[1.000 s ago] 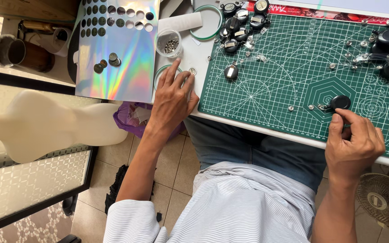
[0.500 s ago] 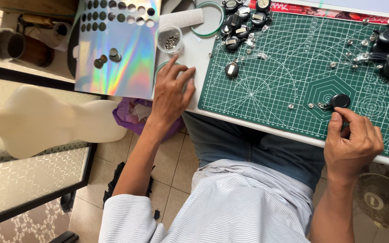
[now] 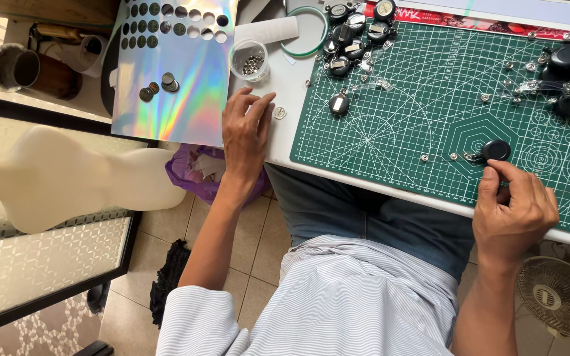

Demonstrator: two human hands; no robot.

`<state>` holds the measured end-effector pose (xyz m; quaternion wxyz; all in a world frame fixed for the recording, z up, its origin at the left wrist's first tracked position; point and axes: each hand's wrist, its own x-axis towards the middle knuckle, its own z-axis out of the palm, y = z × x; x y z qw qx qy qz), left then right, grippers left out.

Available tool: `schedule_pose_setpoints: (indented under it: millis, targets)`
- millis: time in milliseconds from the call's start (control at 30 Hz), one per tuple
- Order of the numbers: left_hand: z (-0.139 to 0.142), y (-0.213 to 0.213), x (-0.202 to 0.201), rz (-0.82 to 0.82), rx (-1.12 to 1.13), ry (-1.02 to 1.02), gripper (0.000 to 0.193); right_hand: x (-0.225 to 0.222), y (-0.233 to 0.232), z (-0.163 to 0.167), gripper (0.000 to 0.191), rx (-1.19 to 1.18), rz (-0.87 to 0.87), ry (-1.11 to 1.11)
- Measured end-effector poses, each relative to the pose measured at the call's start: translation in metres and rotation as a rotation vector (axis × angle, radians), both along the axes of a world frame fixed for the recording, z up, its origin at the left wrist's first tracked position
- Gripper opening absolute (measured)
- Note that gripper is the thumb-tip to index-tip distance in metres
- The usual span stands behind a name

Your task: The person assembles small keychain components on a green cutting mat. They pick up black circular casings, attach metal rings and small white circular pieces, and use a red-handled tool to secure parts. Completed units are placed on the mat while additional components are handled one at a time.

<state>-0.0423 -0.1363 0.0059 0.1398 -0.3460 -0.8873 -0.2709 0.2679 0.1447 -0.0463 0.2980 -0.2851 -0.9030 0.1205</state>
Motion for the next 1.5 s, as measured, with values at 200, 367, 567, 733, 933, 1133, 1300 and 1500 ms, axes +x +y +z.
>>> schedule_pose_setpoints:
  millis: [200, 367, 567, 733, 933, 1133, 1300, 1500]
  targets:
    - [0.001, 0.0, 0.0, -0.043, -0.052, -0.03, 0.018, 0.0, 0.001, -0.003, 0.007, -0.011, 0.005, 0.004]
    - [0.0, 0.004, -0.002, -0.049, -0.016, -0.034, 0.02, 0.0, 0.002, -0.005, 0.007, -0.007, 0.004, 0.007]
    - [0.005, 0.003, 0.002, 0.049, -0.065, 0.08, 0.039, 0.0, 0.001, -0.004, 0.006, -0.015, -0.003, 0.001]
    - [0.009, 0.006, -0.003, 0.002, -0.159, 0.152, 0.017, 0.001, 0.001, -0.003, 0.007, -0.002, 0.009, 0.01]
    - [0.01, 0.012, -0.005, -0.033, 0.286, -0.27, 0.018, -0.002, 0.003, -0.005, 0.01, -0.021, -0.004, 0.027]
    - [-0.002, 0.012, -0.008, -0.019, 0.744, -0.891, 0.028, -0.002, 0.001, -0.003, 0.008, 0.004, 0.005, 0.007]
    - [-0.01, 0.013, -0.008, 0.016, 0.727, -0.855, 0.028, -0.001, 0.002, -0.004, 0.008, 0.0, 0.006, 0.015]
    - [-0.007, 0.005, -0.006, -0.016, 0.933, -0.865, 0.021, -0.001, 0.003, -0.006, 0.008, -0.008, 0.001, 0.014]
